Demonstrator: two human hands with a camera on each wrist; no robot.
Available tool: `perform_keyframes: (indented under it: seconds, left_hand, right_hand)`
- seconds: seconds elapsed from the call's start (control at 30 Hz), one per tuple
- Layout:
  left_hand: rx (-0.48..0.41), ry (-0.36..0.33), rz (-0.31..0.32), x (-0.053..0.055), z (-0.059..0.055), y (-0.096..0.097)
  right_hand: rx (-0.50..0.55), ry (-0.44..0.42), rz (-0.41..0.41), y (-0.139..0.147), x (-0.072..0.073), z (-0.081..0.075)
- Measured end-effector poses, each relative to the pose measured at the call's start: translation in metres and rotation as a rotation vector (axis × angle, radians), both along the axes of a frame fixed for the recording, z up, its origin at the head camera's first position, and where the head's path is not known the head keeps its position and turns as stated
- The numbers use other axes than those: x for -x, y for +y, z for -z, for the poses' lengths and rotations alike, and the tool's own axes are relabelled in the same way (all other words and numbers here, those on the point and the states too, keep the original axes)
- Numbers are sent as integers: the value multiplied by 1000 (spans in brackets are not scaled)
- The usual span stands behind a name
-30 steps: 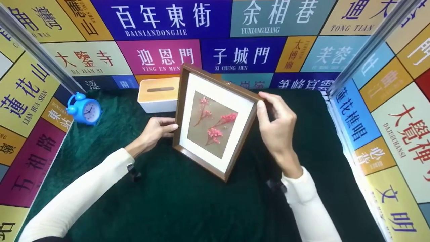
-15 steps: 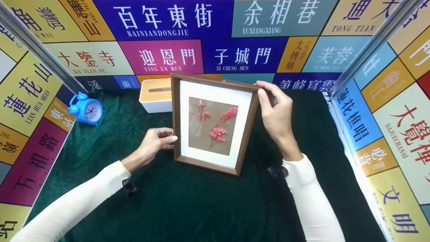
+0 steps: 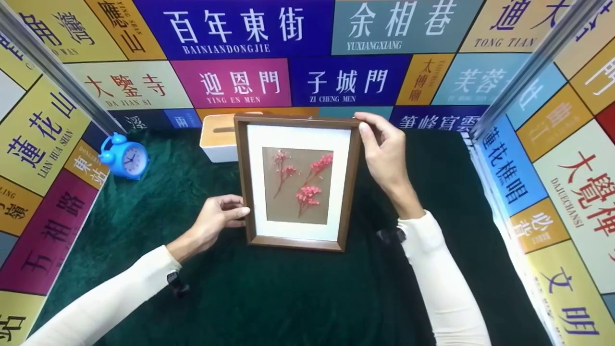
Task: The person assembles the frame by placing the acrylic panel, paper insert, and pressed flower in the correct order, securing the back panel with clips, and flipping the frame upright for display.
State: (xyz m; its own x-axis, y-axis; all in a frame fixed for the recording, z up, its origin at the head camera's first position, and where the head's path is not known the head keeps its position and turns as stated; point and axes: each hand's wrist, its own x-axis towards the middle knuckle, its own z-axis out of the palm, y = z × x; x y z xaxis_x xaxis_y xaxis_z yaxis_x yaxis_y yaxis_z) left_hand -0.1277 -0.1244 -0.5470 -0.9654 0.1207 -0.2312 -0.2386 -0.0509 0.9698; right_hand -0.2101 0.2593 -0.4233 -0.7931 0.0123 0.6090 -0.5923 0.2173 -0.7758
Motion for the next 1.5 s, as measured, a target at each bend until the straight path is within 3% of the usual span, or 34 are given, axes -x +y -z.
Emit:
perform_keyframes:
  seconds: [0.2,0.47,0.8,1.13,1.3,1.5]
  left_hand:
    - [-8,-10,12,-7,4,0]
    - [-23,6,25,-9,11,-2]
    - [-52,-5,52,-20,23,-8]
    - [-12,69,26,-12,22,-13]
    - [-19,58,1,-9,23,-17]
    - [-20,69,23,-12,25,-19]
  right_hand:
    - [-11,-48,2,-3,3,1]
    - [-10,-67,0,-4,7,6]
    - [-25,-88,-48,-14,6,9]
    - [-29,-90,-15,-13,4,10]
    - [-26,-85,-21,-16,1,9]
    - [-24,-69,-39,-17,1,11]
